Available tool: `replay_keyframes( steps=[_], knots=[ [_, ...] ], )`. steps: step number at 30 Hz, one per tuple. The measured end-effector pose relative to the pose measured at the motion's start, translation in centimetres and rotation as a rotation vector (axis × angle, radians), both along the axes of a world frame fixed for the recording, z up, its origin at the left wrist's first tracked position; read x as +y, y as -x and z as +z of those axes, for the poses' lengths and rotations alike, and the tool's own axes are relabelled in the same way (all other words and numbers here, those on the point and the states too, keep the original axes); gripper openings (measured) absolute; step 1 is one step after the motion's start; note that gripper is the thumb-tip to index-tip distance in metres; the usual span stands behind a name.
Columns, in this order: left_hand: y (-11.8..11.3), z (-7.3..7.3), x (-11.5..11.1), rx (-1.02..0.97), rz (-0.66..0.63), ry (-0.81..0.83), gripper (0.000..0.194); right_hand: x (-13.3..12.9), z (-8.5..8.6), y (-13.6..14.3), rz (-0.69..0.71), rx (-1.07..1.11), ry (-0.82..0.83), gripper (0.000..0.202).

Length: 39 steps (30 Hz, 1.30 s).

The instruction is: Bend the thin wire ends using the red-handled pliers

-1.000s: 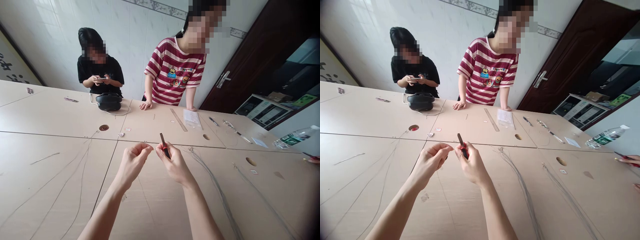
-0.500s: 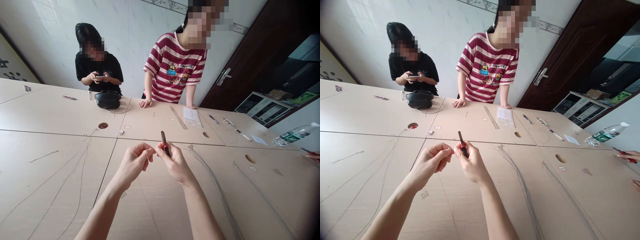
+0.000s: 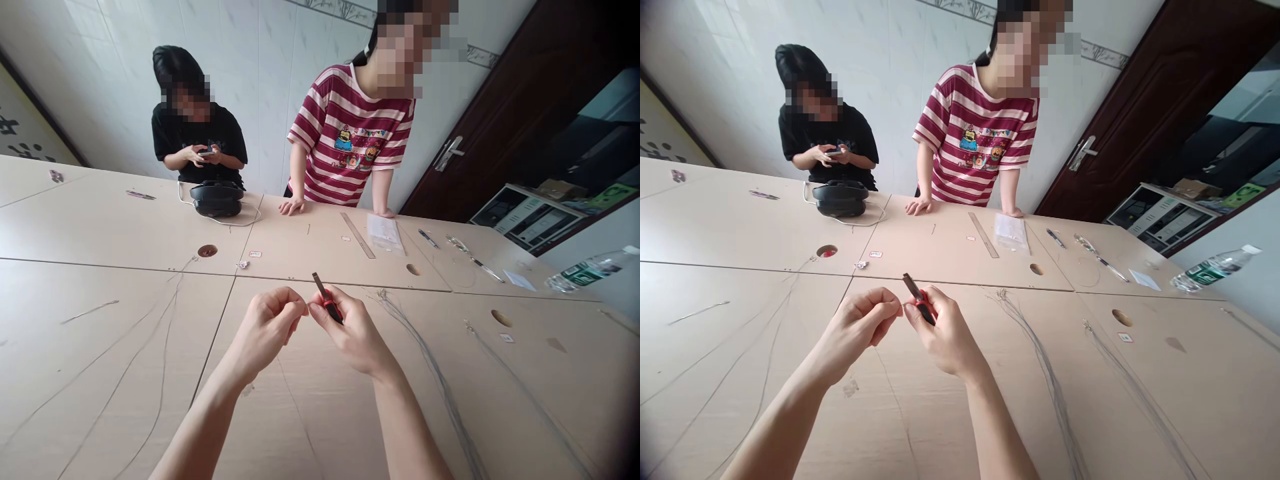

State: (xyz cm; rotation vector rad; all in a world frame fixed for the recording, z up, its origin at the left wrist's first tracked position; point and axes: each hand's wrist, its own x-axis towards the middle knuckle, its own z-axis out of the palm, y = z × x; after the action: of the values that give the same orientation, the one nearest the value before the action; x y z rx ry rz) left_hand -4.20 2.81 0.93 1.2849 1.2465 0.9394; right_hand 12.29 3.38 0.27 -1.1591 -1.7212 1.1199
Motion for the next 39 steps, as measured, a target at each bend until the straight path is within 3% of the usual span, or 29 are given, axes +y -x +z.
replay_keyframes(
  steps=[27,39],
  knots=[
    [0.51,-0.24,-0.20,0.036,-0.068,0.013,0.019,-0.39,0.70,-0.35,0.007,-0.074,-0.025,0.020],
    [0.34,-0.17,-0.10,0.051,-0.061,0.026,0.019,-0.18,0.05,-0.06,0.020,-0.166,-0.174,0.018]
  ],
)
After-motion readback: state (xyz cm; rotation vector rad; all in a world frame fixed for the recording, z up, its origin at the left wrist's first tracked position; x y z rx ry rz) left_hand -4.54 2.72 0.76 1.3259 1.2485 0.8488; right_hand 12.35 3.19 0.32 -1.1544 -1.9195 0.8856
